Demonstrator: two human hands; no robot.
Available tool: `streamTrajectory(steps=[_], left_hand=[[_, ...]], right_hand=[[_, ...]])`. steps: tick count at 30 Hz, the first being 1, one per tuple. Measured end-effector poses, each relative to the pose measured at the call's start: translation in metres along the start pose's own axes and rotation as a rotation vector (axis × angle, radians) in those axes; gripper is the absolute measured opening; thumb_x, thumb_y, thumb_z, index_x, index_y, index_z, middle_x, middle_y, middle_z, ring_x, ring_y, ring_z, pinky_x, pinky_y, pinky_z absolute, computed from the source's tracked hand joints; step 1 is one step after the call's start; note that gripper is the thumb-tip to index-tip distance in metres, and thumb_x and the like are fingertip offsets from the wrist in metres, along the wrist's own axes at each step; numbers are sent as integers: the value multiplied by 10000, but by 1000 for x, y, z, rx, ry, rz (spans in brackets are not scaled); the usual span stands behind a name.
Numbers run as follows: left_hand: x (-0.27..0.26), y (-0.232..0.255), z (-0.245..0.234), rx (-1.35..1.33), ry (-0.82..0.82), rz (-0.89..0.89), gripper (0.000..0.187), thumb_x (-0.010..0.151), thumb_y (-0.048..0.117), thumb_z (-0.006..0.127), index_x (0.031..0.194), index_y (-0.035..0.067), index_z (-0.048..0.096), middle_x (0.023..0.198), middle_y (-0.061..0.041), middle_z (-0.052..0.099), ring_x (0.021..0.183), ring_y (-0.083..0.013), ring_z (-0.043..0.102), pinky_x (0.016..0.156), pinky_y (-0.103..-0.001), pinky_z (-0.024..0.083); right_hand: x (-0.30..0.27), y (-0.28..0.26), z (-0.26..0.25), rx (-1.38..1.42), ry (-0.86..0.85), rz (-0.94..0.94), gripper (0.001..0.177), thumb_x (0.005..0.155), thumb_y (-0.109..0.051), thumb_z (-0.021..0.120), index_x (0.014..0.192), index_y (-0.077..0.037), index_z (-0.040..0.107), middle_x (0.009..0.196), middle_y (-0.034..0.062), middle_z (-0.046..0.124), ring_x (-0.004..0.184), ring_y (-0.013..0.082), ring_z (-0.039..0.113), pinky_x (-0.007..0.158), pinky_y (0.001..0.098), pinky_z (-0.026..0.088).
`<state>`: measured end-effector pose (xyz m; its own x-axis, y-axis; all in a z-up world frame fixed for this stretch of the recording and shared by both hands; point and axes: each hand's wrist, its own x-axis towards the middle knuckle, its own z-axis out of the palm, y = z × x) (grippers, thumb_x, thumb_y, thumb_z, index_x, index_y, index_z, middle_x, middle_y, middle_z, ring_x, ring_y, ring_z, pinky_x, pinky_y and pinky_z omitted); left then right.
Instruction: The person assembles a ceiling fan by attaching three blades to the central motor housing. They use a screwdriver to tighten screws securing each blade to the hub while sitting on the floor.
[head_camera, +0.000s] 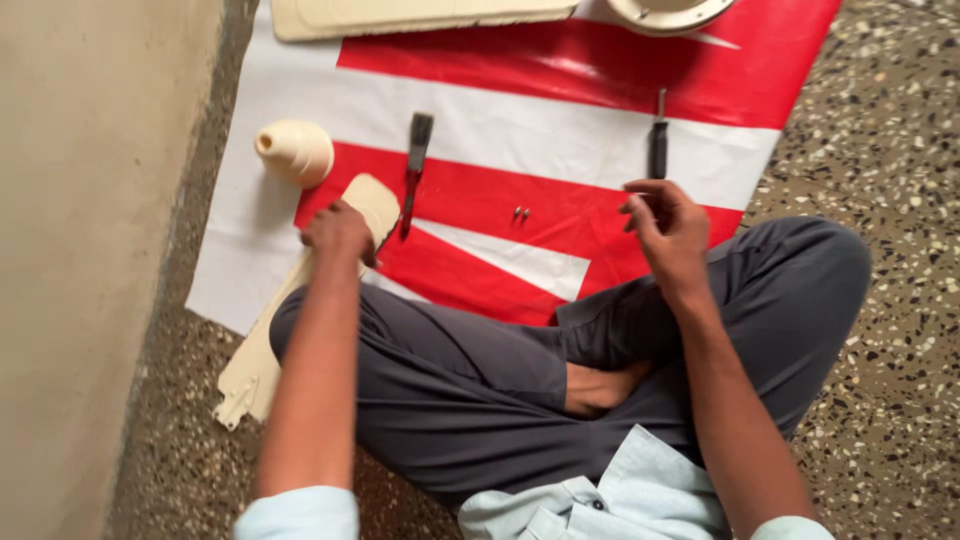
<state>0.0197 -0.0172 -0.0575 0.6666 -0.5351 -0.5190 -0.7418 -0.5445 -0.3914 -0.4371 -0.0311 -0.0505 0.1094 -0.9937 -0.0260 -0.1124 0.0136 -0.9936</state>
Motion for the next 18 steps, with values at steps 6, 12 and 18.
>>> streamTrajectory(steps=[6,12,18], left_hand=[[26,27,52,40,342,-44,995,774,325,802,1471,-116,246,1364,-443,435,1247,-564,463,977,-678,373],[13,6,24,128,318,18,1057,662,265,920,1459,-44,298,1375,-350,464,1280,-483,446,1074,-567,340],[-12,3,-8,-54,245,-11,1329,450,263,1083,1496,93,282,1412,-257,445,1336,-425,391,992,-523,420]], right_hand=[[2,2,-1,-16,-53,-24,179,1021,-95,639,1170,-8,685,892,61,738,752,90,698,653,240,543],[3,1,-2,-9,-59,24,196,1019,-111,638,1190,-29,686,877,65,753,740,98,697,661,249,551],[1,0,-2,-75,-100,42,226,995,-105,638,1204,-31,679,885,76,757,735,113,710,676,270,572]])
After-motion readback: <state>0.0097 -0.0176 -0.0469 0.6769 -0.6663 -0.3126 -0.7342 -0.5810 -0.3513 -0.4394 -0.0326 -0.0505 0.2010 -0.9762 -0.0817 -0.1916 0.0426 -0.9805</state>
